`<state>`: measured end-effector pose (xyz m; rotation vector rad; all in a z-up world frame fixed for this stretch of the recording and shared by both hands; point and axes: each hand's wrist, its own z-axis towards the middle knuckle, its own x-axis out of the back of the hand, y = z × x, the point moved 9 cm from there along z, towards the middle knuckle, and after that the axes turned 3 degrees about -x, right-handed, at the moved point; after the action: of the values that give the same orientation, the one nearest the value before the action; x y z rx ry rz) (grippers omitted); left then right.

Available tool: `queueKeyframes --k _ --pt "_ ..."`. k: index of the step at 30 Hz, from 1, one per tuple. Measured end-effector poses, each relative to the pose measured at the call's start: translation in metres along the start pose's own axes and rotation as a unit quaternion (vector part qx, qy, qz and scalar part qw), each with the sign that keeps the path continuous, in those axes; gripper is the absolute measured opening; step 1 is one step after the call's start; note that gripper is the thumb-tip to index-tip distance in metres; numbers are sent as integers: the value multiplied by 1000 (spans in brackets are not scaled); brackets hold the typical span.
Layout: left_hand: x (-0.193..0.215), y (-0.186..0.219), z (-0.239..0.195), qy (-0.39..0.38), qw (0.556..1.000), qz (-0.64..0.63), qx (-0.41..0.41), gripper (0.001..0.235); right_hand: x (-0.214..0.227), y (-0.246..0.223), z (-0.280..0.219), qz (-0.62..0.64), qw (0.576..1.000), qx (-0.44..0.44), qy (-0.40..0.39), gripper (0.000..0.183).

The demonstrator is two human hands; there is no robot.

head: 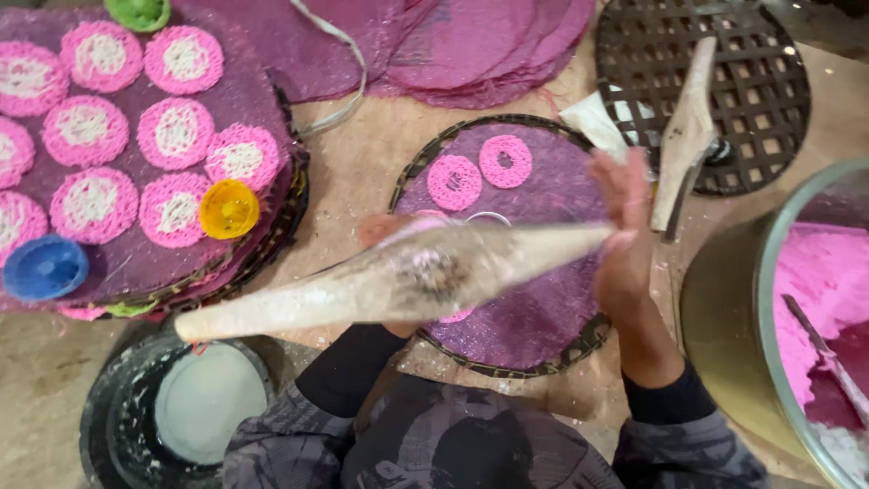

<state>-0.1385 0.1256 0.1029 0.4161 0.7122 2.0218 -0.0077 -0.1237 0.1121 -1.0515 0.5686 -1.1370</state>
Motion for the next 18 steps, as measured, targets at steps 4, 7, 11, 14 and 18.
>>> queueKeyframes --k 4,7,11,14,18 --pt "-50 31 15 -188 977 2 -101 46 -2 -53 44 -65 998 17 -9 79" --pt "-86 42 23 -331 934 41 -131 45 -6 -60 82 66 995 -68 22 78" --pt "-102 44 42 -373 901 195 -105 46 -25 -46 77 -146 952 -266 -32 53" --pt "-96 55 43 -380 889 228 -115 41 -35 -88 58 -56 984 -146 -88 33" --pt "-93 63 27 -431 878 188 -83 26 -41 -136 18 -118 987 -40 -105 38"
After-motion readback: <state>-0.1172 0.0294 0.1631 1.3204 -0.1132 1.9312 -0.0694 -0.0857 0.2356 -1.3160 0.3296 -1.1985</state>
